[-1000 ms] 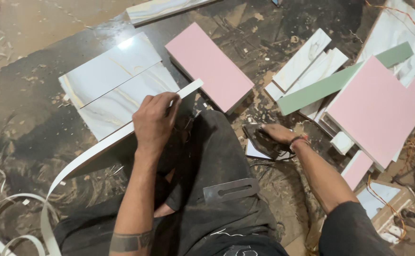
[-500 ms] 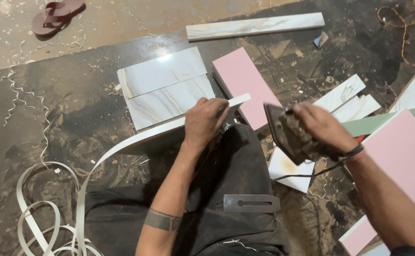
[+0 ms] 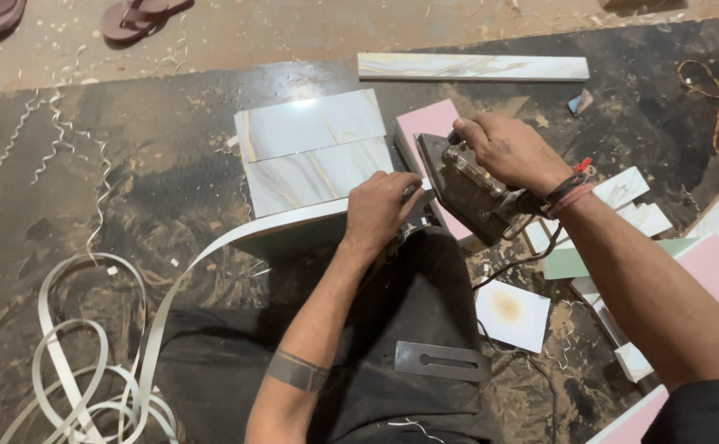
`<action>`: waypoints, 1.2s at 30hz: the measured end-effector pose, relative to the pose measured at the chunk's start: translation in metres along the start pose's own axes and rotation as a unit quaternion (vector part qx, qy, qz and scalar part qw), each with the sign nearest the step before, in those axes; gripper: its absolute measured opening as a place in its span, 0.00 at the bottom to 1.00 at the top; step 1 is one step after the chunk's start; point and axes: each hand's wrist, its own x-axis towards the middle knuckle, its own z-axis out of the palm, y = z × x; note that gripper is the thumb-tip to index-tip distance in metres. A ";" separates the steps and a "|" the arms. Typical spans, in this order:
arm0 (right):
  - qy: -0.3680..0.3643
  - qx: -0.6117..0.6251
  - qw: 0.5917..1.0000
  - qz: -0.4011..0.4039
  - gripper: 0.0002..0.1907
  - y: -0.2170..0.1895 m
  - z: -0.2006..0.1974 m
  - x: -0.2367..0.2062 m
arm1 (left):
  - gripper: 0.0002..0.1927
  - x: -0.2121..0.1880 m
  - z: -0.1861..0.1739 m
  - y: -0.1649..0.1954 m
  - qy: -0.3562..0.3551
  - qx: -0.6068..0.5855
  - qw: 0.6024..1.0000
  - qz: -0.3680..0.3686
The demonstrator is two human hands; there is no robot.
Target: The person sits on the workshop floor and uses a hand-held edge banding iron to press white edge banding tape onto the edges of pink and green furniture panels. They feed the tape along the edge, run the iron over it, press the tape down by hand, and trim excess tape from the panel edges with a small blade.
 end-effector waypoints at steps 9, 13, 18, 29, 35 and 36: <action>-0.013 -0.014 0.998 -0.066 0.26 -0.058 0.024 0.015 | 0.04 -0.045 -0.082 -0.045 0.010 0.049 0.998 0.040; -0.016 0.003 0.995 -0.102 0.25 -0.098 0.040 0.019 | 0.06 -0.065 -0.119 -0.062 0.031 0.073 0.995 0.065; -0.033 -0.008 0.991 -0.131 0.26 -0.141 0.057 0.021 | 0.07 -0.079 -0.139 -0.073 0.045 0.054 0.995 0.070; -0.078 -0.028 0.994 -0.074 0.27 -0.112 0.044 0.033 | 0.07 -0.078 -0.142 -0.083 0.053 0.028 0.996 0.066; -0.015 -0.061 0.997 0.055 0.27 -0.038 0.010 0.036 | 0.07 -0.074 -0.143 -0.087 0.040 0.002 0.998 0.044; -0.010 -0.066 0.997 0.046 0.27 -0.029 0.008 0.036 | 0.06 -0.073 -0.143 -0.087 0.041 0.000 0.998 0.043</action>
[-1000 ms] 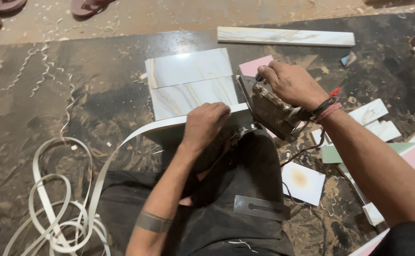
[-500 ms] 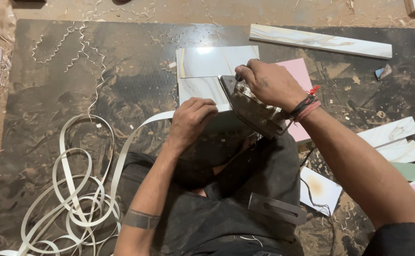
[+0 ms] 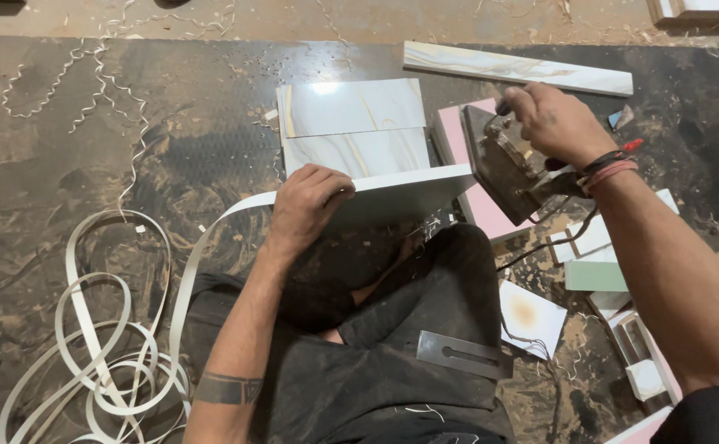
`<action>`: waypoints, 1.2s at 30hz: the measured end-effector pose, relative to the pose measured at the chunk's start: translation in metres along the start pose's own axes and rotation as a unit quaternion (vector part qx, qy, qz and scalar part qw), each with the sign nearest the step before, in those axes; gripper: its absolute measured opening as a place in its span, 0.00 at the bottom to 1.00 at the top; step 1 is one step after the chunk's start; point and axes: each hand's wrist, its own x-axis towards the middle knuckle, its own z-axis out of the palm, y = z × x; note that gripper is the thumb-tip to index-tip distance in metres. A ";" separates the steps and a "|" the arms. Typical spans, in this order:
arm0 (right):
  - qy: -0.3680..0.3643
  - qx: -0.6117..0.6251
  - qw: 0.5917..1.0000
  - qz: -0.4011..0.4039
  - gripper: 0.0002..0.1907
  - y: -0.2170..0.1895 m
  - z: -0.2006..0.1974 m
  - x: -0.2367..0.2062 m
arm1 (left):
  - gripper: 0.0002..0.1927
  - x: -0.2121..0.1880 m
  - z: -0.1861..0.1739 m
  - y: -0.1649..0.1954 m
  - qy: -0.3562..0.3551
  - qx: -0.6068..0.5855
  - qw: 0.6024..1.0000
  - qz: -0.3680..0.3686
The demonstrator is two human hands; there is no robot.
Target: The person sits on the workshop floor and uses a hand-held edge banding iron to press white edge banding tape onto the edges of pink and green furniture panels. They feed the tape along the edge, run the iron over it, press the tape down by hand, and trim excess tape from the panel edges with a small blade.
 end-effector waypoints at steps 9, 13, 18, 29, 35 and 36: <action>-0.027 0.032 0.998 -0.047 0.28 -0.040 0.025 0.004 | 0.05 -0.002 -0.001 0.002 -0.021 -0.013 0.999 -0.023; -0.008 0.050 0.990 -0.132 0.28 -0.099 0.047 -0.008 | 0.05 -0.006 -0.001 0.000 -0.022 -0.008 0.999 -0.034; 0.000 0.040 0.985 -0.165 0.27 -0.154 0.056 -0.018 | 0.06 -0.015 -0.019 -0.007 -0.011 0.049 0.998 -0.034; -0.018 0.041 0.978 -0.202 0.26 -0.191 0.060 -0.021 | 0.10 -0.052 -0.092 -0.037 -0.027 0.106 0.990 -0.086; -0.048 0.018 0.976 -0.211 0.18 -0.147 0.055 -0.011 | 0.10 -0.050 -0.089 -0.030 -0.041 0.125 0.985 -0.115; -0.046 0.020 0.978 -0.201 0.17 -0.133 0.052 -0.007 | 0.11 -0.050 -0.089 -0.030 -0.039 0.121 0.985 -0.118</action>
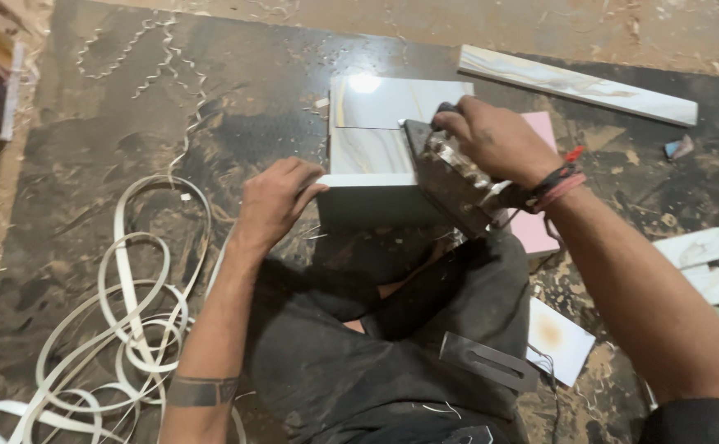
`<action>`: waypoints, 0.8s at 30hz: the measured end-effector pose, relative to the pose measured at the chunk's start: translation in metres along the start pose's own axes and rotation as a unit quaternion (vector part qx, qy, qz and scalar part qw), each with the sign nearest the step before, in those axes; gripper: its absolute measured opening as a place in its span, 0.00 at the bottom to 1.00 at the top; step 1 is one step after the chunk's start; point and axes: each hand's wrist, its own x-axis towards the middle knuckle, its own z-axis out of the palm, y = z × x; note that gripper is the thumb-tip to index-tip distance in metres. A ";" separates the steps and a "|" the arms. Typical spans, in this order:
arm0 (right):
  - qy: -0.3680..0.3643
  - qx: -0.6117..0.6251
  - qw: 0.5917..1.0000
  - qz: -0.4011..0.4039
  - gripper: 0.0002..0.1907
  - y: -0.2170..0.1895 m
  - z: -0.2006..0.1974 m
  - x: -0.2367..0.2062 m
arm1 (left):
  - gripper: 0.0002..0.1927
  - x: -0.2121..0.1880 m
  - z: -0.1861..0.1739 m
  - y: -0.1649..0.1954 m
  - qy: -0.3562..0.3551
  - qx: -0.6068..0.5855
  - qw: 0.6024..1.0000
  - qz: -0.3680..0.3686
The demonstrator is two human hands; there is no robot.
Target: The person sits on the workshop floor and uses a hand-held edge banding iron to press white edge banding tape onto the edges of pink and green furniture panels. They feed the tape along the edge, run the iron over it, press the tape down by hand, and trim excess tape from the panel edges with a small blade.
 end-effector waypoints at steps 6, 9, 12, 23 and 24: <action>0.051 -0.052 0.996 0.055 0.17 0.098 -0.037 -0.033 | 0.13 0.003 0.006 -0.002 0.005 -0.026 1.000 -0.017; 0.060 -0.030 0.986 0.152 0.19 0.124 -0.050 -0.046 | 0.13 0.005 0.009 0.000 0.004 -0.031 0.999 -0.043; 0.050 0.037 0.963 0.261 0.25 0.135 -0.052 -0.048 | 0.12 0.006 0.012 0.002 -0.008 -0.021 0.997 -0.077; 0.019 0.030 0.997 0.072 0.25 0.035 -0.003 -0.003 | 0.11 -0.003 0.017 -0.004 0.016 -0.061 0.996 -0.055; 0.022 0.033 0.999 0.038 0.25 0.018 0.002 0.003 | 0.12 -0.004 0.017 -0.006 0.011 -0.064 0.996 -0.059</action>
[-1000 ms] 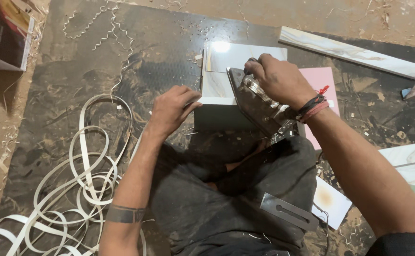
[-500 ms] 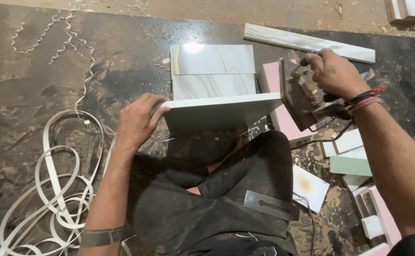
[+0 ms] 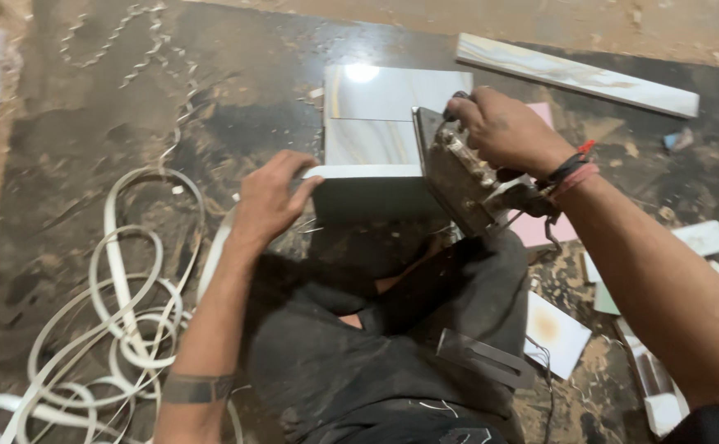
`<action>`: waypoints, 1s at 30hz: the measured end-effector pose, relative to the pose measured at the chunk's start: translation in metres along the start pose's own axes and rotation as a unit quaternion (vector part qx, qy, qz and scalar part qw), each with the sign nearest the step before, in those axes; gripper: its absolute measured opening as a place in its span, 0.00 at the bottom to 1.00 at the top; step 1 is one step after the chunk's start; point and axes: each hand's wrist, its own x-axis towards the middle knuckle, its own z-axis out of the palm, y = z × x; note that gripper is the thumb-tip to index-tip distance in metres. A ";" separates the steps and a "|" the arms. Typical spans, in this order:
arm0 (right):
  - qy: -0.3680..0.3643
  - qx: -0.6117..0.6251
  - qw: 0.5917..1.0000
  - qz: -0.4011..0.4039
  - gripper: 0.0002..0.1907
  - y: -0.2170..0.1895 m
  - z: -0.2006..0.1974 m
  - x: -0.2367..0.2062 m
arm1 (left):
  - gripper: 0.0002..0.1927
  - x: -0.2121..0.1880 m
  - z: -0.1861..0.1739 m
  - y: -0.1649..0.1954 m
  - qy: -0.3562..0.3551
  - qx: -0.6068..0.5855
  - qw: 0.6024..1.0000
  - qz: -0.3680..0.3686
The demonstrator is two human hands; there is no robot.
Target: The person sits on the workshop floor and uses a hand-held edge banding iron to press white edge banding tape onto the edges of pink and green furniture panels. They feed the tape along the edge, run the iron over it, press the tape down by hand, and trim excess tape from the panel edges with a small blade.
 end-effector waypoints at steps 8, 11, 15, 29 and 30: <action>-0.045 0.006 0.997 -0.063 0.29 -0.115 0.045 0.026 | 0.16 -0.005 0.000 -0.022 -0.007 -0.118 0.991 -0.057; -0.088 0.020 0.996 -0.025 0.29 -0.139 0.049 0.030 | 0.18 -0.010 -0.006 -0.037 -0.033 -0.299 0.948 -0.106; -0.068 0.005 0.996 -0.063 0.29 -0.158 0.050 0.030 | 0.15 -0.015 -0.012 -0.053 -0.066 -0.278 0.946 -0.150; -0.091 -0.007 0.995 -0.045 0.29 -0.162 0.070 0.039 | 0.14 -0.011 -0.009 -0.060 -0.087 -0.318 0.929 -0.171; -0.069 -0.008 0.994 -0.079 0.29 -0.161 0.071 0.040 | 0.14 -0.011 -0.007 -0.058 -0.080 -0.319 0.929 -0.172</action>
